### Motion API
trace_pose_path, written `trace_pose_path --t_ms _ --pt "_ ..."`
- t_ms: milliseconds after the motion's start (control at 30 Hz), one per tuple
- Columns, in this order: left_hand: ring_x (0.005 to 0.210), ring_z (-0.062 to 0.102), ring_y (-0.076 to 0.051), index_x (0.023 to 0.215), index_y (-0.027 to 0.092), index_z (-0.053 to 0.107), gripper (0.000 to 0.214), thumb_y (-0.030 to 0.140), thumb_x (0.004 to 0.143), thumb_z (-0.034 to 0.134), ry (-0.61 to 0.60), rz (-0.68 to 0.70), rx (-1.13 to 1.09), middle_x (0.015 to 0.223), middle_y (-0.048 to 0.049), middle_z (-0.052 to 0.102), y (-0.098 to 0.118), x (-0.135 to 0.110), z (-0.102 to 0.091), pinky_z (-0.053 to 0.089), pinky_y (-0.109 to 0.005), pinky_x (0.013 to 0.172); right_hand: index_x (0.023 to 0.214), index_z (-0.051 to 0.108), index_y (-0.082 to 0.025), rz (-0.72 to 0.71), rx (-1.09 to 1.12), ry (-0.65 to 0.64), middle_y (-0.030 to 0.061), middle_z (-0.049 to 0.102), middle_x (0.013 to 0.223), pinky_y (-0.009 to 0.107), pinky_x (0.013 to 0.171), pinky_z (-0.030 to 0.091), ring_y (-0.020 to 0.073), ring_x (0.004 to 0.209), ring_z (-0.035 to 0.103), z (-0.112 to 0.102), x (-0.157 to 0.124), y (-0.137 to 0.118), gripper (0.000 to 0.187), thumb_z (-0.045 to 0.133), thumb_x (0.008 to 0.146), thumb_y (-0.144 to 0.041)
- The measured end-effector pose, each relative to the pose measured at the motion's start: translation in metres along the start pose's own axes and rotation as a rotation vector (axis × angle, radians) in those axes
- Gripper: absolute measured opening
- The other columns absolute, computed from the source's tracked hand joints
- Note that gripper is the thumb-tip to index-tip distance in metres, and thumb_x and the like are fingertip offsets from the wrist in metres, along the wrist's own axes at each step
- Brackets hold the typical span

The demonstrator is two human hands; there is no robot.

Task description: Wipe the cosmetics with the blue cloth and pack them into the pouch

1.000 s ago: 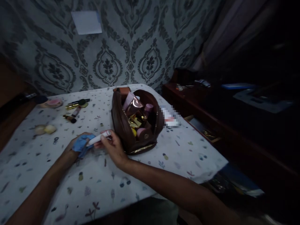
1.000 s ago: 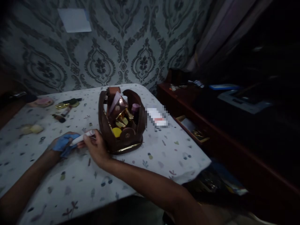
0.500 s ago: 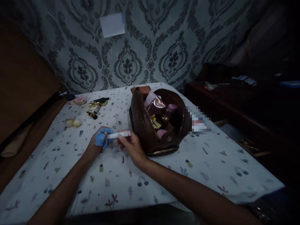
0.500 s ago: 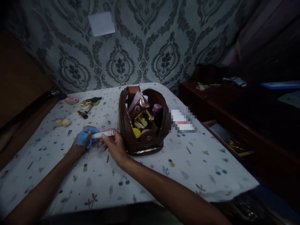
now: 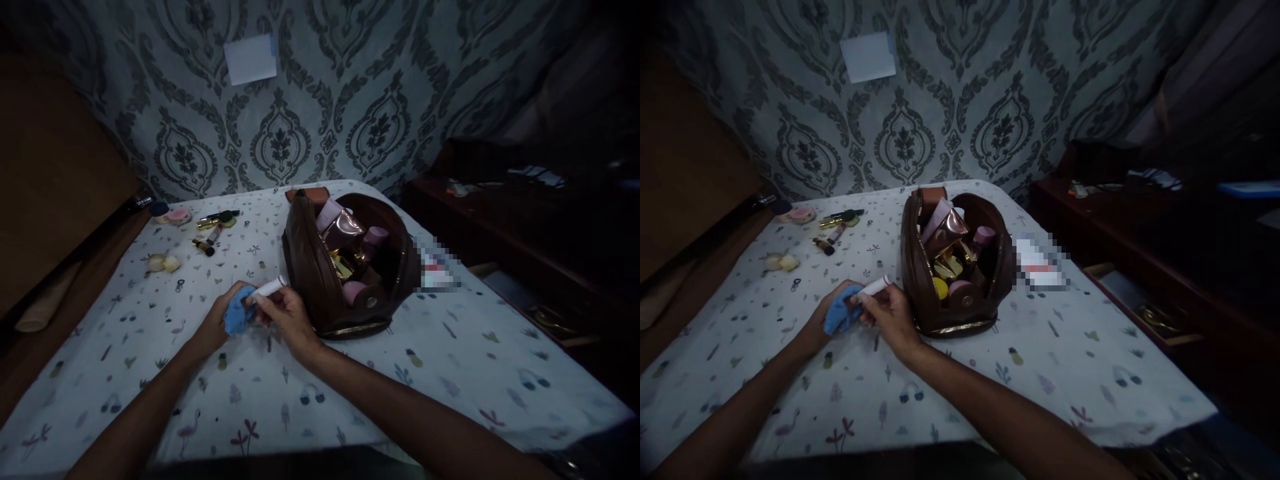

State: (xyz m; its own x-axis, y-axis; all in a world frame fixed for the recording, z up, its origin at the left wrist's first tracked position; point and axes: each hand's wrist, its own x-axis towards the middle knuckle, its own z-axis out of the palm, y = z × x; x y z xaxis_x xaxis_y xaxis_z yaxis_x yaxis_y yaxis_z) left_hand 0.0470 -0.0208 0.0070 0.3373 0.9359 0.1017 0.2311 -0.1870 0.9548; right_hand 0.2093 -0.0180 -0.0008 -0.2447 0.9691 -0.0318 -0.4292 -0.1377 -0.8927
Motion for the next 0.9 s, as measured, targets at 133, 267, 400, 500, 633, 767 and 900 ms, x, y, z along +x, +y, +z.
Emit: trace_pose_path --t_ms 133,267,400,500,633,767,900 --pt "0.061 0.052 -0.016 0.079 0.02 0.055 0.048 0.066 0.091 0.049 0.069 -0.064 0.046 0.067 -0.0004 0.058 0.004 0.002 -0.001 0.042 -0.027 0.058 0.094 0.061 -0.018 0.015 0.021 -0.007 -0.0043 0.061 0.068 0.02 0.046 0.038 0.008 0.052 0.053 0.0 -0.001 -0.001 0.047 0.079 0.072 -0.055" --pt "0.054 0.043 -0.014 0.068 0.021 0.05 0.059 0.077 0.085 0.045 0.193 -0.144 0.201 0.057 0.003 0.049 0.015 0.004 -0.003 0.037 -0.026 0.052 0.105 0.061 -0.018 -0.027 0.02 -0.045 -0.0045 0.06 0.07 0.021 0.045 0.038 0.009 0.052 0.052 0.0 -0.004 -0.004 0.051 0.074 0.076 -0.058" --pt "0.056 0.046 -0.016 0.061 0.023 0.046 0.062 0.078 0.089 0.038 0.234 -0.141 0.218 0.055 0.0026 0.045 0.021 0.003 0.002 0.042 -0.029 0.057 0.108 0.063 -0.017 -0.063 -0.057 -0.132 -0.006 0.055 0.063 0.023 0.048 0.04 0.0104 0.052 0.05 -0.001 -0.004 -0.005 0.048 0.075 0.076 -0.052" --pt "0.063 0.053 -0.018 0.068 0.022 0.054 0.06 0.076 0.09 0.039 0.248 -0.106 0.247 0.063 0.0001 0.055 0.02 0.0 0.005 0.047 -0.03 0.061 0.1 0.065 -0.018 -0.131 -0.155 -0.129 -0.0018 0.059 0.073 0.025 0.059 0.046 0.0127 0.063 0.055 -0.003 -0.005 -0.005 0.035 0.071 0.081 -0.047" --pt "0.088 0.064 -0.022 0.111 0.021 0.062 0.055 0.069 0.094 0.041 0.344 0.004 0.352 0.1 -0.0059 0.069 0.019 -0.003 0.003 0.053 -0.033 0.077 0.096 0.06 -0.019 -0.272 -0.366 -0.144 0.0018 0.061 0.09 0.027 0.074 0.047 0.0155 0.082 0.058 -0.008 -0.008 -0.011 0.022 0.059 0.091 -0.041" --pt "0.104 0.064 -0.024 0.128 0.021 0.057 0.058 0.067 0.094 0.044 0.339 0.236 0.453 0.118 -0.0095 0.065 0.022 -0.004 0.001 0.053 -0.035 0.088 0.09 0.054 -0.02 -0.213 -0.675 -0.305 -0.004 0.051 0.073 0.025 0.063 0.036 0.013 0.067 0.048 -0.007 -0.014 -0.023 0.011 0.056 0.093 -0.031" --pt "0.088 0.062 -0.019 0.107 0.021 0.062 0.026 0.041 0.099 0.048 0.202 0.37 0.529 0.096 -0.0044 0.064 0.03 -0.007 0.007 0.05 -0.029 0.077 0.087 0.053 -0.02 -0.183 -0.83 -0.414 -0.0046 0.048 0.069 0.026 0.062 0.032 0.0133 0.065 0.046 -0.004 -0.021 -0.031 0.008 0.059 0.091 -0.022"
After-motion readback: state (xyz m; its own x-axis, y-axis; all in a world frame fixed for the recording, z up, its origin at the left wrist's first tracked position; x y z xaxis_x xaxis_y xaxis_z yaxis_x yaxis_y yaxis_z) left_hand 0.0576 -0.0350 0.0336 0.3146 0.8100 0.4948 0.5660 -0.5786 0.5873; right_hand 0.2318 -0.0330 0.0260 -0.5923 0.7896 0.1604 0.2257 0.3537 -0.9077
